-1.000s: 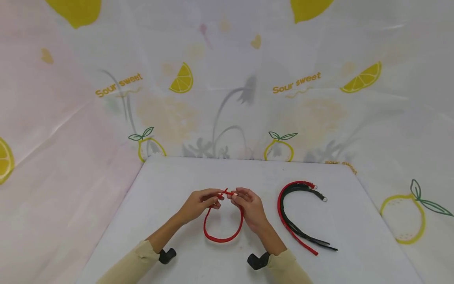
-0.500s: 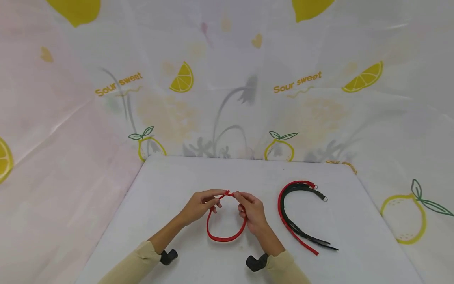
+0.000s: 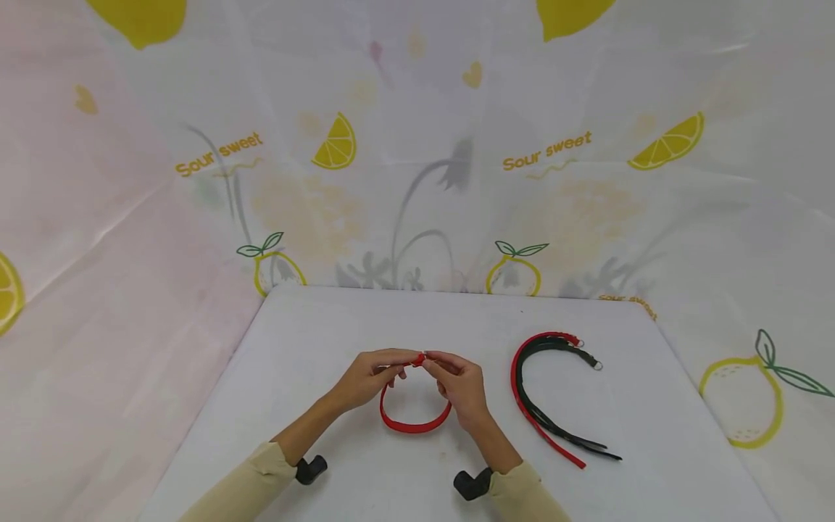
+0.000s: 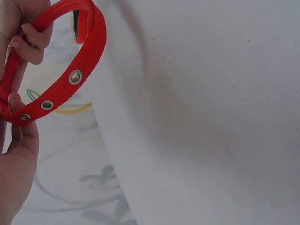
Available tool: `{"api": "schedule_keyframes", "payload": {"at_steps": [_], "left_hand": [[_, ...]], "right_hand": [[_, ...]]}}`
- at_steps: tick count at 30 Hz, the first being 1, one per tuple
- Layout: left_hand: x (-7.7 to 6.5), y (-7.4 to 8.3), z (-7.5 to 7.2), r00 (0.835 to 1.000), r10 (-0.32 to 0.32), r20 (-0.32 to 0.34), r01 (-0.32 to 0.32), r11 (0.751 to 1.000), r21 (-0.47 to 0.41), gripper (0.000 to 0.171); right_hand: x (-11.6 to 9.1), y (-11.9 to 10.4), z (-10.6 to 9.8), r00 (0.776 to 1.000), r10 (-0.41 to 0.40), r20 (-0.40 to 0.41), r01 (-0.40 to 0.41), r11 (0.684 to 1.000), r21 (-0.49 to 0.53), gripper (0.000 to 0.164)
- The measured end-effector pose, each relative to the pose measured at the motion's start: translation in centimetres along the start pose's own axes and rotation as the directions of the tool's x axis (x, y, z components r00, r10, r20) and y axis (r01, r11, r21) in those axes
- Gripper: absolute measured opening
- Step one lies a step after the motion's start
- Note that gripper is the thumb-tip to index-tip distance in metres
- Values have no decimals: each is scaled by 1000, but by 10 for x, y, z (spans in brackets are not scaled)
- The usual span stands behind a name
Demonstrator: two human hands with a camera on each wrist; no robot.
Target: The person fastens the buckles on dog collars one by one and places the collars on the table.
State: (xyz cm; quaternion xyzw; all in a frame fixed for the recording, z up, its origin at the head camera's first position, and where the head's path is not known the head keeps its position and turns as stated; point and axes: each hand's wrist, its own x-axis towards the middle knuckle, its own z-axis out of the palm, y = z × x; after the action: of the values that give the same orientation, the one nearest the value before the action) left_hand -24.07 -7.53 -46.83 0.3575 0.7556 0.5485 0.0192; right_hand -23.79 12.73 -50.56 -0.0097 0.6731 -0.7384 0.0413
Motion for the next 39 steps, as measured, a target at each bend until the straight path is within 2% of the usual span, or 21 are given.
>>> {"api": "schedule_keyframes", "payload": {"at_steps": [5,8,10,13,16,18,22,29,32,36,39], "left_hand": [[0,0,3,996,86,-16,-85,995,56,29],[0,0,3,995,95,-29,-94,995,33,28],[-1,-1,4,998,56,-43,-56,998,-2,29],[-1,-3,3,997,-36,-62,33,998,-55,30],[-2,-5,3,989,-125,-77,119,990,-79,28],[-2,-6,4,984,-159,-75,152,984,-89,28],[-1,-10,6,981,-174,-86,171,984,-41,29],[-1,-42,13,974,-189,-123,192,981,13,21],[0,-28,11,971,-208,-118,211,977,11,20],[0,-9,9,961,-255,-103,255,967,-17,19],[-1,-10,10,953,-290,-90,286,957,-56,19]], "right_hand": [[-2,0,2,1000,-6,12,7,1000,-20,40],[-2,0,4,1000,-10,29,11,1000,-20,39],[-2,0,5,999,-7,38,8,1000,-18,38],[-2,2,5,999,-2,53,3,1000,-18,39],[-2,4,4,998,7,62,-7,1000,-9,41],[-2,5,4,998,22,64,-22,1000,-3,41],[-5,3,5,996,41,83,-40,999,-9,38],[-5,3,7,995,52,82,-50,999,-19,36],[-2,9,6,998,36,58,-34,999,-36,36],[-1,15,6,1000,3,10,-1,992,-123,35],[0,19,7,999,19,-28,-23,984,-176,36]]}}
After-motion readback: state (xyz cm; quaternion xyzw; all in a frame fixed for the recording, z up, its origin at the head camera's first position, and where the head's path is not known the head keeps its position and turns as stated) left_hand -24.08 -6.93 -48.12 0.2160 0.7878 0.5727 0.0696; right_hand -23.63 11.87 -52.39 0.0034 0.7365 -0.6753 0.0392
